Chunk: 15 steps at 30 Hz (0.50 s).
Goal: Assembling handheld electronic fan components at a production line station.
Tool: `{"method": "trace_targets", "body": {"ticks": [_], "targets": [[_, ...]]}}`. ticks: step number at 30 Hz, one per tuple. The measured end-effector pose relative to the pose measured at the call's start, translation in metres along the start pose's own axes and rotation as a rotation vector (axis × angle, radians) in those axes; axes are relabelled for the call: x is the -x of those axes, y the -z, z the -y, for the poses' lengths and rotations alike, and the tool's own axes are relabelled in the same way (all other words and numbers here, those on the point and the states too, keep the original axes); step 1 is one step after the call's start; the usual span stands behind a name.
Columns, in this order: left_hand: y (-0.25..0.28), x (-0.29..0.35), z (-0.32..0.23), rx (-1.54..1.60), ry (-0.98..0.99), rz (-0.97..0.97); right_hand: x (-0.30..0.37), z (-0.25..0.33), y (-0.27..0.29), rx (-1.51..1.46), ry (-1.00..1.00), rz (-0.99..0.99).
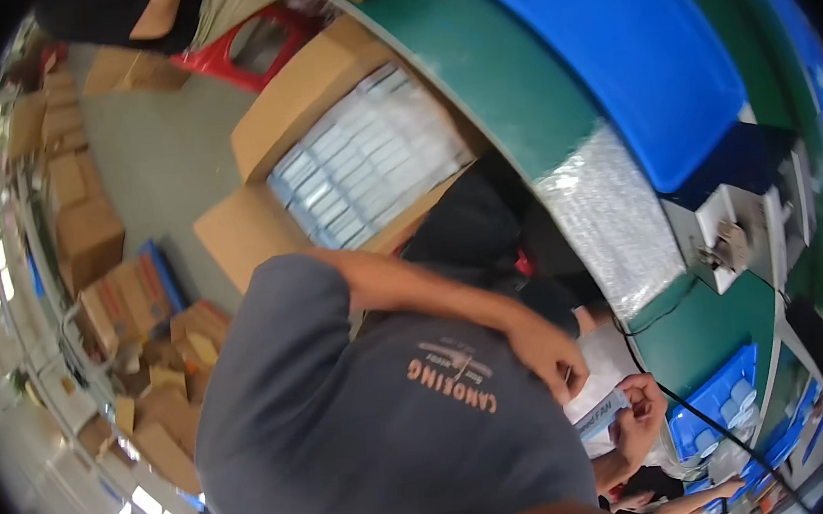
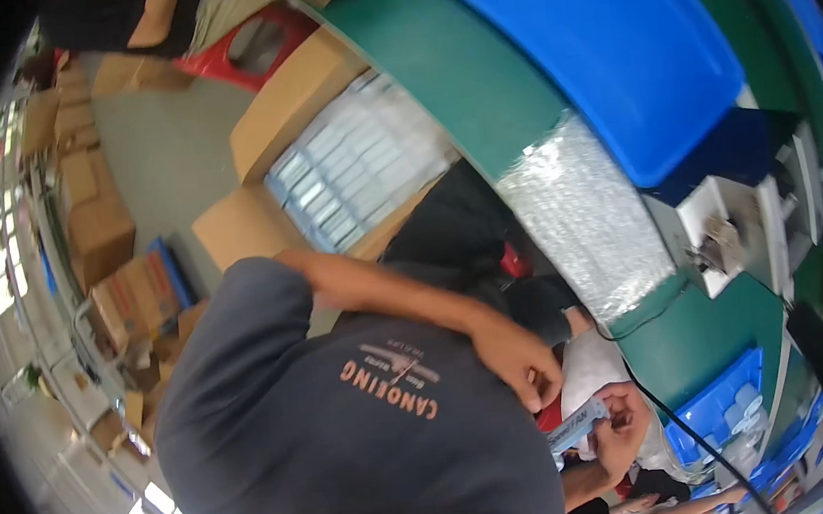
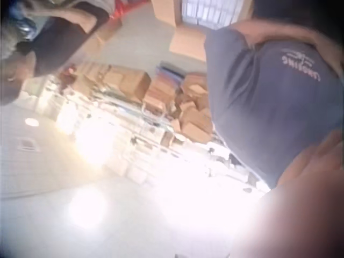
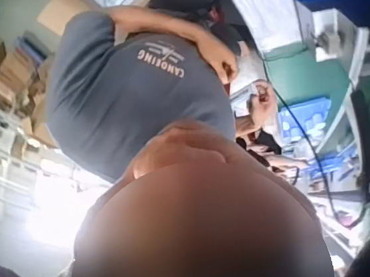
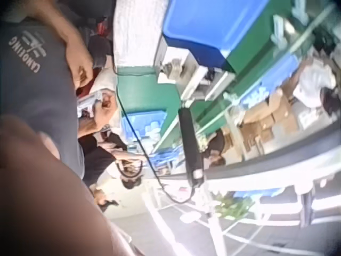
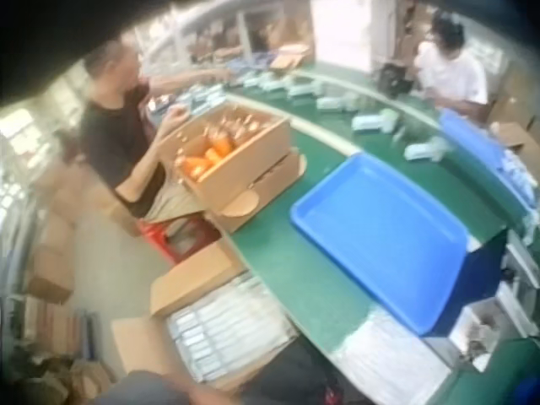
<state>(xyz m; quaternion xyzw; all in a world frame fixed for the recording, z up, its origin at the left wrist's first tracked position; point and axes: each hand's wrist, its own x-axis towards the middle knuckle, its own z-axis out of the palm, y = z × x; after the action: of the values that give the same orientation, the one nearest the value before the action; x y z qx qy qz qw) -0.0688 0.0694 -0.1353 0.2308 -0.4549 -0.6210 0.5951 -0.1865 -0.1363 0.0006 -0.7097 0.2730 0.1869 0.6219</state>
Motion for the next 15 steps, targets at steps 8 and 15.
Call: {"method": "trace_targets", "body": {"ticks": [8, 15], "targets": [[0.058, 0.127, 0.035, -0.061, 0.197, -0.365, -0.013, -0.014, 0.033, -0.048, -0.317, -0.044], [0.181, 0.372, 0.112, -1.163, 0.511, -2.109, -0.001, -0.020, 0.031, -0.066, -0.314, -0.176]]}}
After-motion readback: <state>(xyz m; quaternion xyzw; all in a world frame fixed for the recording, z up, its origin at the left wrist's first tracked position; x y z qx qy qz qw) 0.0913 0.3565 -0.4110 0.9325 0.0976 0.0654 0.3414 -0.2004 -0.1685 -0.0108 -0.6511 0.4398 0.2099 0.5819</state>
